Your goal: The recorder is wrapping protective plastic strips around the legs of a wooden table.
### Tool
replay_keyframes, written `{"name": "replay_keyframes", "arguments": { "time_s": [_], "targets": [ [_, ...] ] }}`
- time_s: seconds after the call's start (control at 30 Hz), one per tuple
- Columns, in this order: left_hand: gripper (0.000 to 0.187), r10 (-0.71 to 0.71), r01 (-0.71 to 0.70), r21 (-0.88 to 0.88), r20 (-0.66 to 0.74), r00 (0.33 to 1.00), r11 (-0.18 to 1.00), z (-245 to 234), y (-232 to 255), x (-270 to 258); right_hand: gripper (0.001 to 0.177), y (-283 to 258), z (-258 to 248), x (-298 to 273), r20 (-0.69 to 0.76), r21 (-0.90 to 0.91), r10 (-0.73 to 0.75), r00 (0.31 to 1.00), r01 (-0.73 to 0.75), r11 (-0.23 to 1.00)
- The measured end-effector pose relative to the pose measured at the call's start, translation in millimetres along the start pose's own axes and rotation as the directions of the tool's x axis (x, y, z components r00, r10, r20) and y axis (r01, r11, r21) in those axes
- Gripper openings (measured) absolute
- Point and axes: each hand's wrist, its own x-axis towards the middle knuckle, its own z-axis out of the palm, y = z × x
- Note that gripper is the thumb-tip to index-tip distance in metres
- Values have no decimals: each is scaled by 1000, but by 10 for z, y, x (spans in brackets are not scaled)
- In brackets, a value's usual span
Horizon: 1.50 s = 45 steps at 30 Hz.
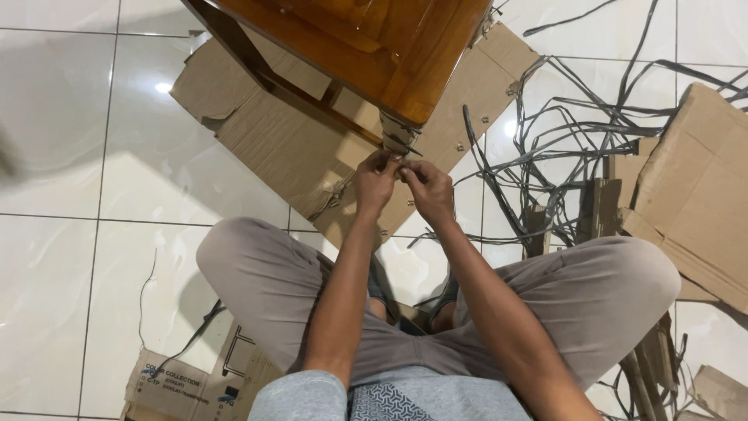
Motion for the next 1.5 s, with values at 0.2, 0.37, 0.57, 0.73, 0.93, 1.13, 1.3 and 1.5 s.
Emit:
{"name": "replay_keyframes", "arguments": {
  "time_s": [0.2, 0.37, 0.57, 0.73, 0.93, 1.13, 1.3, 1.5],
  "targets": [
    [26, -26, 19, -113, -64, 998, 993, 48, 28, -107, 14, 31, 32, 28, -14, 138, 129, 992, -125, 982],
    [19, 0, -16, -143, -109, 994, 990, 118, -53, -107, 14, 26, 74, 66, -52, 213, 151, 987, -137, 967],
    [16, 55, -75, -163, -128, 990, 984, 131, -52, -153, 13, -12, 130, 38, -119, 221, 137, 983, -109, 969],
    [18, 102, -124, -213, -113, 988, 969, 127, -110, -143, 9, -61, 122, 5, -169, 73, 55, 984, -43, 996],
    [16, 99, -124, -265, -108, 989, 956, 125, -199, -122, 9, -20, 108, 20, -169, -182, -126, 978, 94, 979],
    [22, 68, -100, -290, -119, 991, 952, 121, -6, -259, 5, 122, 116, 22, -131, -326, -326, 936, 270, 906],
    [19, 85, -123, -321, -128, 988, 939, 72, 81, -382, 10, 181, 93, -4, -83, -277, -354, 931, 320, 906],
    [24, 112, -164, -304, -180, 977, 938, 88, -35, -377, 9, 201, 90, 8, -66, -248, -359, 931, 333, 910]
  ]
}}
